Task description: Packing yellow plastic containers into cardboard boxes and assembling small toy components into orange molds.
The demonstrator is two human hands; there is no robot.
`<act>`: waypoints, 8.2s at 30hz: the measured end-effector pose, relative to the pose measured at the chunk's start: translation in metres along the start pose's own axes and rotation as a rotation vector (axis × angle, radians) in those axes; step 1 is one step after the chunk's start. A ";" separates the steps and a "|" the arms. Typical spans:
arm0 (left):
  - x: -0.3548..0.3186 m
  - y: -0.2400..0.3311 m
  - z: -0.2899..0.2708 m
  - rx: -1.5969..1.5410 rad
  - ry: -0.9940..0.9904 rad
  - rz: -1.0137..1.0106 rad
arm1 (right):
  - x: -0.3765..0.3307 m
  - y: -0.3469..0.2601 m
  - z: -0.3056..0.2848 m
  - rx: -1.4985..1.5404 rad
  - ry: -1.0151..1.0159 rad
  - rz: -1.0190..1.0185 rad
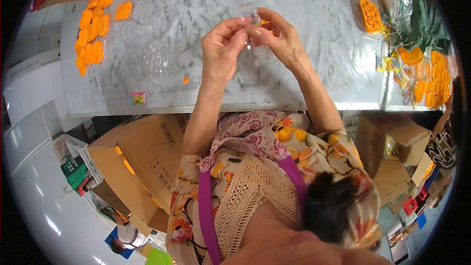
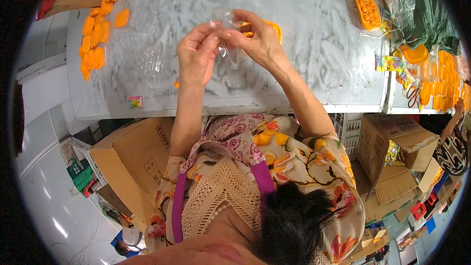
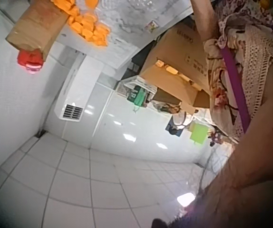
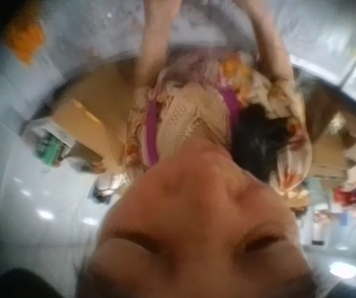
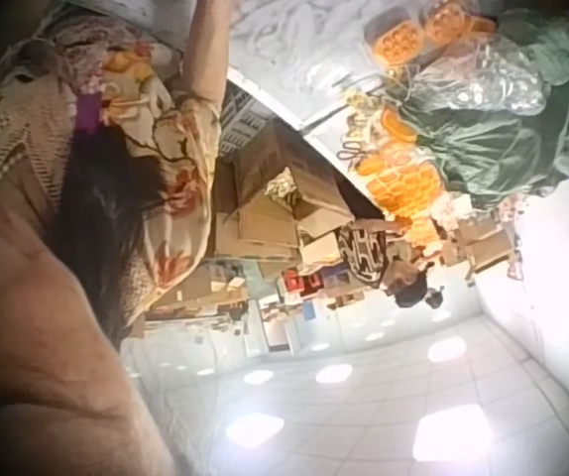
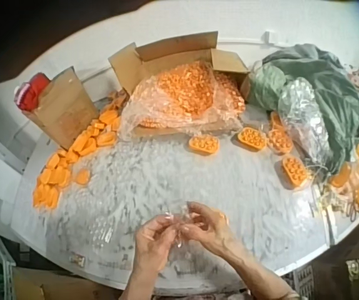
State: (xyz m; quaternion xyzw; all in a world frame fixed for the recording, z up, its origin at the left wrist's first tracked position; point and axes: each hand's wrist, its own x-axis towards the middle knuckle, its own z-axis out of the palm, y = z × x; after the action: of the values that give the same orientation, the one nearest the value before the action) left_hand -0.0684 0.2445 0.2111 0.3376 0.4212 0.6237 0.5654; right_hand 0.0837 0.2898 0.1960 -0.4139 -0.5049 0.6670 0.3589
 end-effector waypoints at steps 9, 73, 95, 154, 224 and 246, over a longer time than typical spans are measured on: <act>0.021 0.039 0.001 0.793 0.259 0.371 | 0.013 -0.020 -0.040 -0.414 0.312 -0.327; -0.500 0.240 -0.209 0.005 1.102 0.123 | -0.143 -0.053 0.496 -0.458 -1.808 -0.066; -0.528 0.221 -0.184 -0.135 1.383 0.207 | -0.180 -0.049 0.514 -0.252 -1.972 -0.132; -0.619 0.040 -0.225 1.561 1.278 -0.882 | -0.014 -0.062 0.267 -0.123 -1.277 0.010; 0.052 -0.038 -0.087 0.997 0.100 0.031 | 0.020 0.006 -0.013 -0.546 0.142 -0.270; 0.079 -0.018 -0.078 0.802 0.033 -0.570 | 0.018 0.046 -0.015 -0.385 0.132 -0.072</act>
State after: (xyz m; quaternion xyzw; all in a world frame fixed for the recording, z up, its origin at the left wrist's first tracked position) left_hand -0.1416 0.3113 0.1577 0.3902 0.7126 0.2379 0.5323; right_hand 0.0877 0.3013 0.1459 -0.4993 -0.6129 0.5165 0.3290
